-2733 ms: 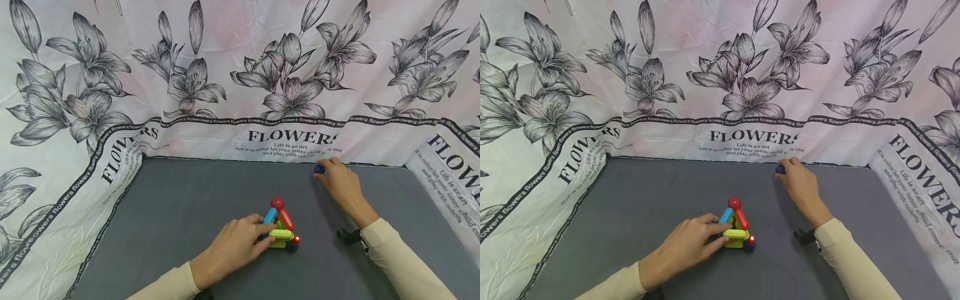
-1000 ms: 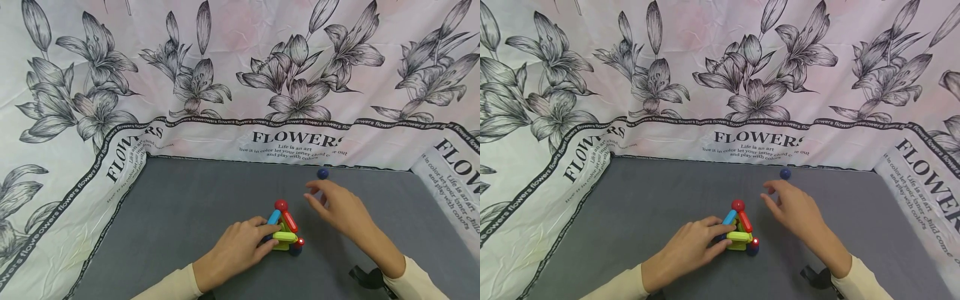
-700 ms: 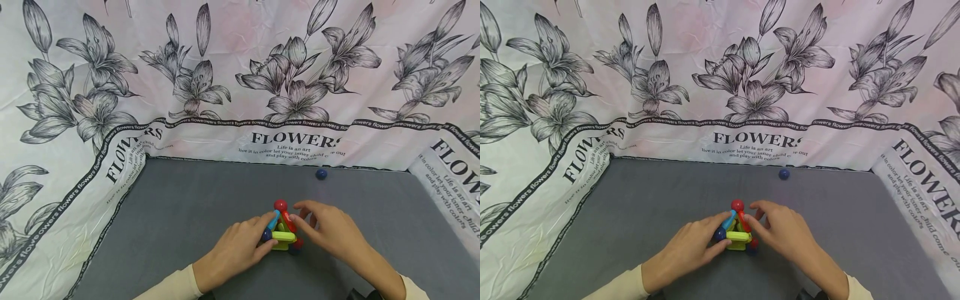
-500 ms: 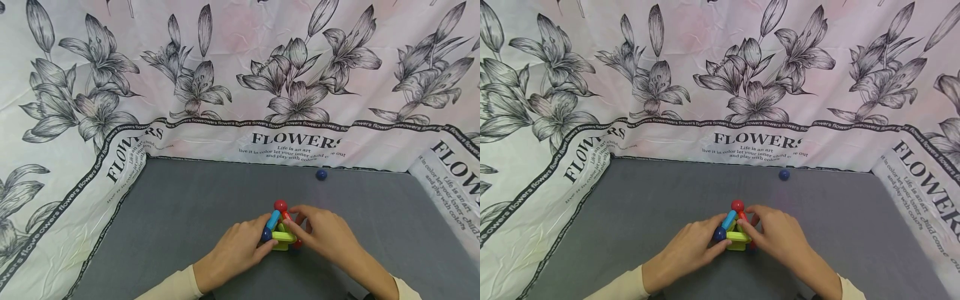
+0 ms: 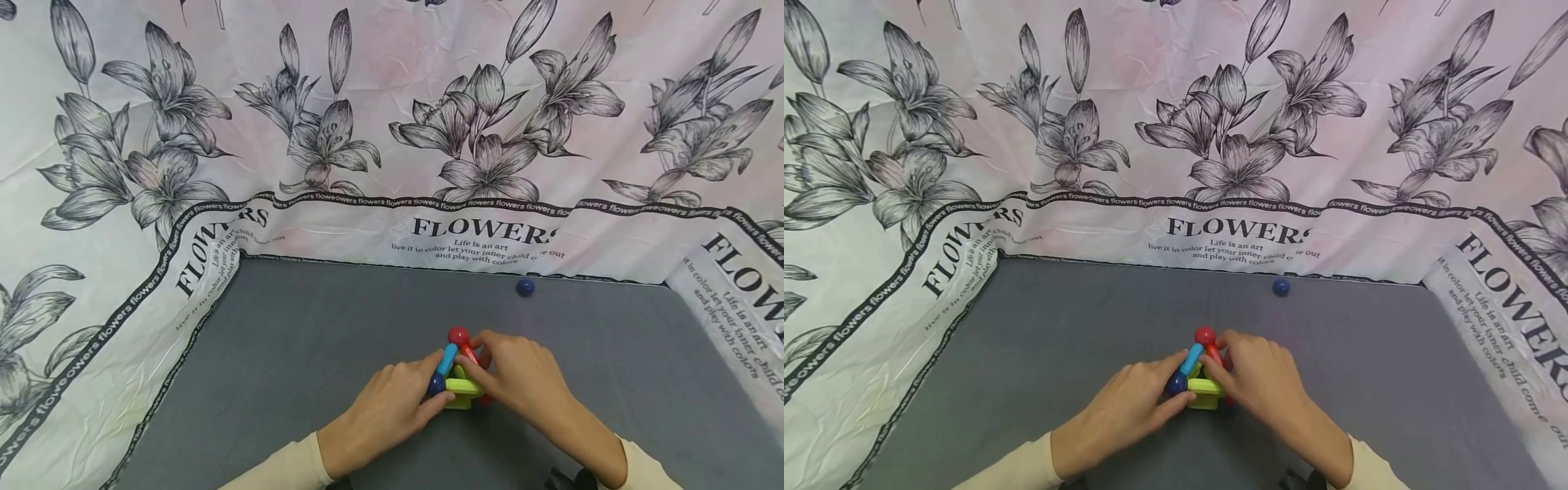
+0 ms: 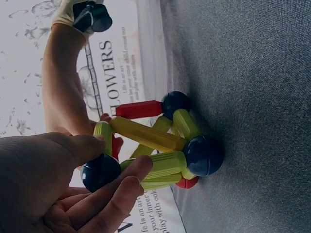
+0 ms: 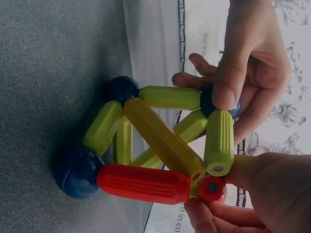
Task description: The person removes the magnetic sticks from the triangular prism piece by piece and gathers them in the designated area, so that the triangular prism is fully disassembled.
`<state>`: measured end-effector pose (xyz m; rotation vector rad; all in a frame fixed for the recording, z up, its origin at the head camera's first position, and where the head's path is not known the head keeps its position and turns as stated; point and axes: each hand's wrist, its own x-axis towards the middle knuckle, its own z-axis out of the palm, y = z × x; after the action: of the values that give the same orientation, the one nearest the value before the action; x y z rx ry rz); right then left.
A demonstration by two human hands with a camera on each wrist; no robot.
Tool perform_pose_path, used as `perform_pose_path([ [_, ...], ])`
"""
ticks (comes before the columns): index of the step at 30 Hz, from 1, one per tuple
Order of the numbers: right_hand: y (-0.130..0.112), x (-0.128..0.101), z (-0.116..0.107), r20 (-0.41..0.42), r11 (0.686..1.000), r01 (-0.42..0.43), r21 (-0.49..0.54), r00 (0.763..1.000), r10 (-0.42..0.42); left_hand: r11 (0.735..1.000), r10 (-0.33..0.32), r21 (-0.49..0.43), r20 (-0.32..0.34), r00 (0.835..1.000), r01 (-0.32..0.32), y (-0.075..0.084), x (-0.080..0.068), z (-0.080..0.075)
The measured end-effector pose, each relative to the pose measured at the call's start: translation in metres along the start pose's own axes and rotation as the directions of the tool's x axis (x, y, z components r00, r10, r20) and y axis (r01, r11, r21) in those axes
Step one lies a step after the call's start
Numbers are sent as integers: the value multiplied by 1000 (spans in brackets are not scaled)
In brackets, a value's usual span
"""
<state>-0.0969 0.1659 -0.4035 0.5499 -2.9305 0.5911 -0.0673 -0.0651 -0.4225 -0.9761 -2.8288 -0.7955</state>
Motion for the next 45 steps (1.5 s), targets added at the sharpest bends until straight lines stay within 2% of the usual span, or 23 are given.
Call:
perform_pose_path([
  [7, -1, 5, 0, -16, 999, 27, -32, 1000, -27, 1000, 11, -29, 0, 1000, -11, -2, 3, -1],
  [18, 1, 7, 4, -53, 999, 33, -33, 998, -35, 1000, 4, 1, 5, 1000, -4, -2, 0, 0],
  [28, 6, 8, 5, -72, 999, 39, -33, 997, -41, 1000, 3, -21, -3, 1000, -3, -4, 0, -1],
  [45, 18, 4, 1, -65, 997, 73, -27, 995, -74, 1000, -15, -12, 14, 1000, 15, -3, 0, 0],
])
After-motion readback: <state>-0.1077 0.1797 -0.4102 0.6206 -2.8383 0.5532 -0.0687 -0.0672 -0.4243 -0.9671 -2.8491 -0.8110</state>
